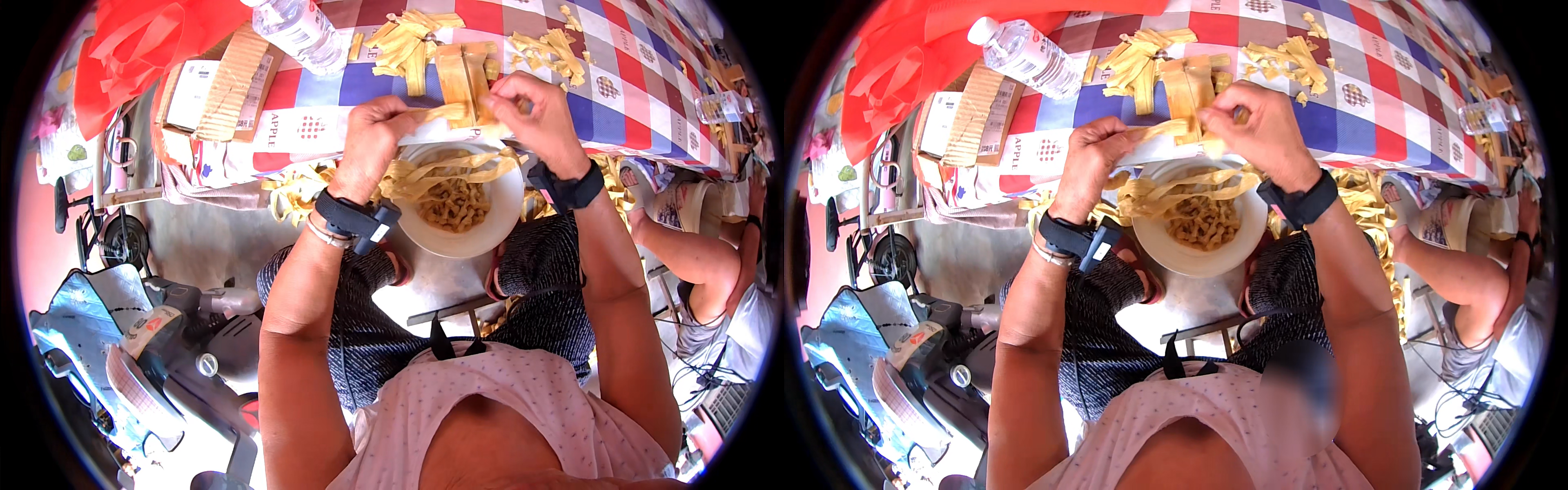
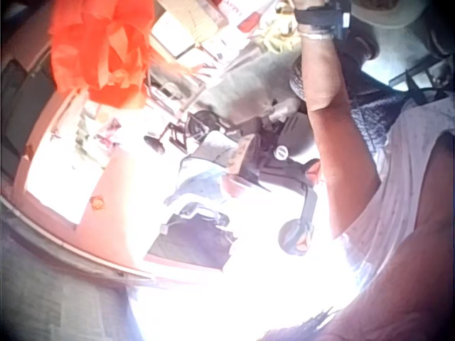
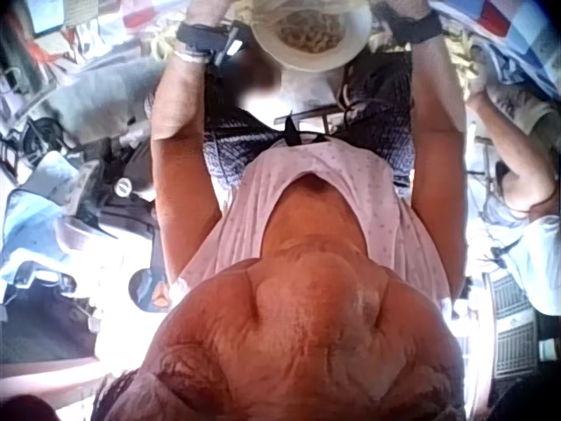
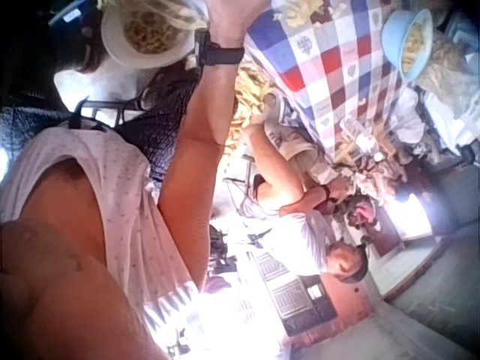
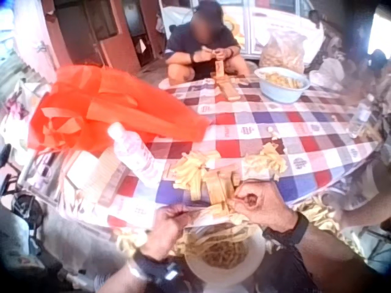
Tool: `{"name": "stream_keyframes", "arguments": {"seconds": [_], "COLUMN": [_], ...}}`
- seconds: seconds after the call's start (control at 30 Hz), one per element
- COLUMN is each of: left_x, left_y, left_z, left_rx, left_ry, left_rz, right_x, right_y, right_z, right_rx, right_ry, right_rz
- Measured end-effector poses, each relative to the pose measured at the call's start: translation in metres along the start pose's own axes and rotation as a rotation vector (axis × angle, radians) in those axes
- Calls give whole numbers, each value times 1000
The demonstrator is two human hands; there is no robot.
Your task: The person prepares thin yellow food wrappers by hand, folding and separating them over a bowl while seated at a table with other people.
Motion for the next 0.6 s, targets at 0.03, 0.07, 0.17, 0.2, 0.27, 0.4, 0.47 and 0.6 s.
{"name": "stream_keyframes", "arguments": {"seconds": [0.03, 0.07, 0.17, 0.2, 0.27, 0.4, 0.47, 0.6], "left_x": [4, 9, 20, 27, 32, 31, 30, 25], "left_y": [4, 11, 29, 32, 31, 1, -8, -5], "left_z": [1, 1, 4, 12, 17, 23, 23, 18], "left_rx": [39, 78, 156, 180, 203, -26, -74, -3], "left_ry": [12, 26, 110, 82, 80, 116, 132, 193], "left_rz": [-47, -91, -187, -218, -280, -275, -214, -102], "right_x": [0, 1, 9, 15, 19, 11, 8, 18], "right_y": [5, 12, 35, 41, 45, 26, 26, 27], "right_z": [-13, -28, -38, -37, -34, -42, -33, -42], "right_rx": [97, 192, 335, 311, 281, 206, -36, -614], "right_ry": [-163, -328, -471, -372, -248, -112, 7, 252], "right_rz": [31, 62, 76, 45, 13, -28, -143, -361]}}
Point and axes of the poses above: each hand's wrist, its own x-axis away from the middle knuckle, its own y-axis out of the palm, z = x × y, the point moved 3 cm from there along -x, towards the middle knuckle, and after that the axes turned 5 degrees about -y, right-handed, at the moved point
